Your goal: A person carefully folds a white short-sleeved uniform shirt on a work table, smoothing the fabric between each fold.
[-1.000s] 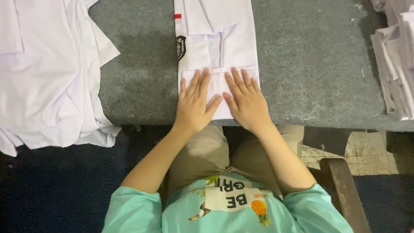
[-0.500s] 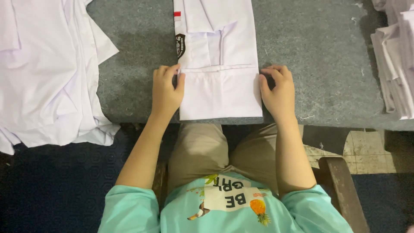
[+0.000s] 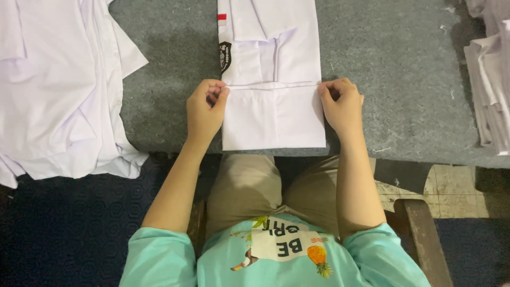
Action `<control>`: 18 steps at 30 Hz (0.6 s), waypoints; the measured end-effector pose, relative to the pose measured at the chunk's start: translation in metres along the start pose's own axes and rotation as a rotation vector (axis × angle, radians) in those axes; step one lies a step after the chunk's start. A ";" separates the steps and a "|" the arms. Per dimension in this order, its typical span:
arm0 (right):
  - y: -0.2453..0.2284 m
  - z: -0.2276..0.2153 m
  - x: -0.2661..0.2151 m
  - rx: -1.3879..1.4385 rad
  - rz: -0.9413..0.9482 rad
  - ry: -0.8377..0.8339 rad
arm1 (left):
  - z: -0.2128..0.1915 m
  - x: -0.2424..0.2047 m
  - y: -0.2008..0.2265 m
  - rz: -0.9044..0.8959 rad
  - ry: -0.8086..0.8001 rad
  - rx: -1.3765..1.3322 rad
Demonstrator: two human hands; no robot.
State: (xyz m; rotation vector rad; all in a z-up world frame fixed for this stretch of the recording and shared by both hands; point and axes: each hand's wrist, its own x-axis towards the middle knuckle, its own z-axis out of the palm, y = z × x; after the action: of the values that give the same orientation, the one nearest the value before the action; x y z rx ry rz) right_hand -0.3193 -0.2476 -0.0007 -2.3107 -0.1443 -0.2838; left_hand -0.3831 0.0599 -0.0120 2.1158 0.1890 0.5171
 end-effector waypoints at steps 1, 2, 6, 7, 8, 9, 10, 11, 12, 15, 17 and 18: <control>-0.006 -0.003 0.001 0.017 0.007 -0.034 | 0.000 -0.002 0.004 0.055 0.029 0.008; -0.012 -0.006 0.003 0.033 0.012 -0.066 | 0.000 -0.003 0.007 0.110 0.059 0.015; -0.008 -0.015 0.015 0.082 0.001 -0.170 | 0.004 -0.002 0.033 0.341 0.141 0.138; -0.011 -0.020 0.018 0.085 -0.003 -0.236 | 0.011 -0.001 0.037 0.397 0.094 0.151; -0.014 -0.027 0.021 0.084 -0.007 -0.305 | 0.019 -0.001 0.041 0.450 0.047 0.162; -0.016 -0.030 0.021 0.082 -0.008 -0.302 | 0.030 0.003 0.046 0.452 0.048 0.159; -0.018 -0.033 0.023 0.081 0.005 -0.340 | 0.042 0.007 0.052 0.436 -0.055 0.131; -0.021 -0.037 0.025 0.079 0.019 -0.378 | 0.054 0.012 0.058 0.418 -0.158 0.103; -0.017 -0.036 0.025 0.075 0.016 -0.375 | 0.072 0.018 0.060 0.421 -0.155 0.099; -0.004 -0.032 0.027 0.100 -0.012 -0.377 | 0.123 0.032 0.066 0.421 -0.290 0.264; 0.005 -0.029 0.030 0.208 -0.038 -0.357 | 0.149 0.041 0.069 0.359 -0.472 0.450; 0.010 -0.027 0.030 0.206 -0.038 -0.354 | 0.154 0.047 0.072 0.362 -0.472 0.449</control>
State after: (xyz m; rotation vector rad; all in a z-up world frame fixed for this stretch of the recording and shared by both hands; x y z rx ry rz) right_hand -0.2923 -0.2742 0.0177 -2.1347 -0.3770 0.1196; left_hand -0.2791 -0.0825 -0.0145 2.6640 -0.3884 0.1715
